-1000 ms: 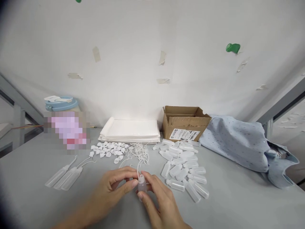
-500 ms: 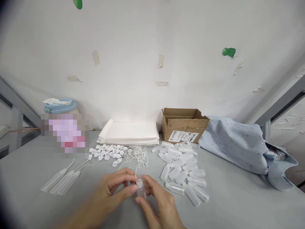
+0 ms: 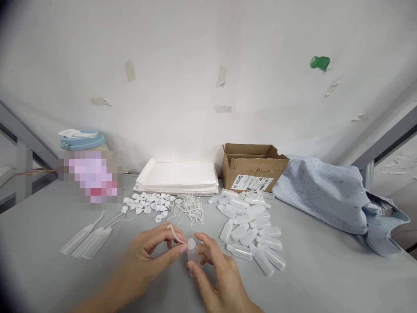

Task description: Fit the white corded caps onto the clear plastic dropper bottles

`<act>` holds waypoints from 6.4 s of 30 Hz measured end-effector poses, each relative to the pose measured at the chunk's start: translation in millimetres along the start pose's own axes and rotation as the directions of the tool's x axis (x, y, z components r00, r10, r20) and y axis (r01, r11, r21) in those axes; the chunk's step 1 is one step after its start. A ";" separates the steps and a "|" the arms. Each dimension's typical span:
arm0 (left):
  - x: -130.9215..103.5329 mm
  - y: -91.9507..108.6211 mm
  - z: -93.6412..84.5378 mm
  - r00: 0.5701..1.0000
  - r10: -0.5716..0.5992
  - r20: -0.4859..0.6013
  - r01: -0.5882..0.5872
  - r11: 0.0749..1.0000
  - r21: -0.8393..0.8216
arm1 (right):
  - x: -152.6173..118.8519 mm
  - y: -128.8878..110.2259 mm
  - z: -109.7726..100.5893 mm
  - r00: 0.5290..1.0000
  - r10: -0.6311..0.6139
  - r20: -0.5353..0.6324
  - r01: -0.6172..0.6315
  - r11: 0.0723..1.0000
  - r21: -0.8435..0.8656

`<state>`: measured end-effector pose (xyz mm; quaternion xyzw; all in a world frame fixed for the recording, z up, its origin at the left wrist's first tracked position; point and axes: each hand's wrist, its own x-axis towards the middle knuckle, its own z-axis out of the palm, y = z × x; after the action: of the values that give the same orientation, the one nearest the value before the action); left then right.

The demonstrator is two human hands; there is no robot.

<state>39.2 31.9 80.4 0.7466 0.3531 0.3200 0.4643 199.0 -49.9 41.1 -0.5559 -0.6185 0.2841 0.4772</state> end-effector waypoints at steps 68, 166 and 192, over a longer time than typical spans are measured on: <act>-10.7 -8.0 11.1 0.866 0.419 0.272 -0.500 0.710 0.496 | 11.3 -22.0 -5.2 0.924 0.321 0.208 -0.382 0.738 0.557; -40.5 -42.7 -149.9 0.961 -0.153 0.229 -0.041 0.744 0.667 | 88.2 -38.6 139.4 0.931 0.061 0.359 0.004 0.984 -0.176; -43.8 -43.5 -154.0 0.978 -0.131 0.164 -0.016 0.731 0.682 | 89.7 -35.1 134.3 0.938 0.019 0.347 0.044 0.984 -0.172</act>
<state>-118.7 81.7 89.8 0.8814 0.4198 0.0771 0.2025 69.2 52.5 45.2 -0.5332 -0.7193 0.3188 0.3110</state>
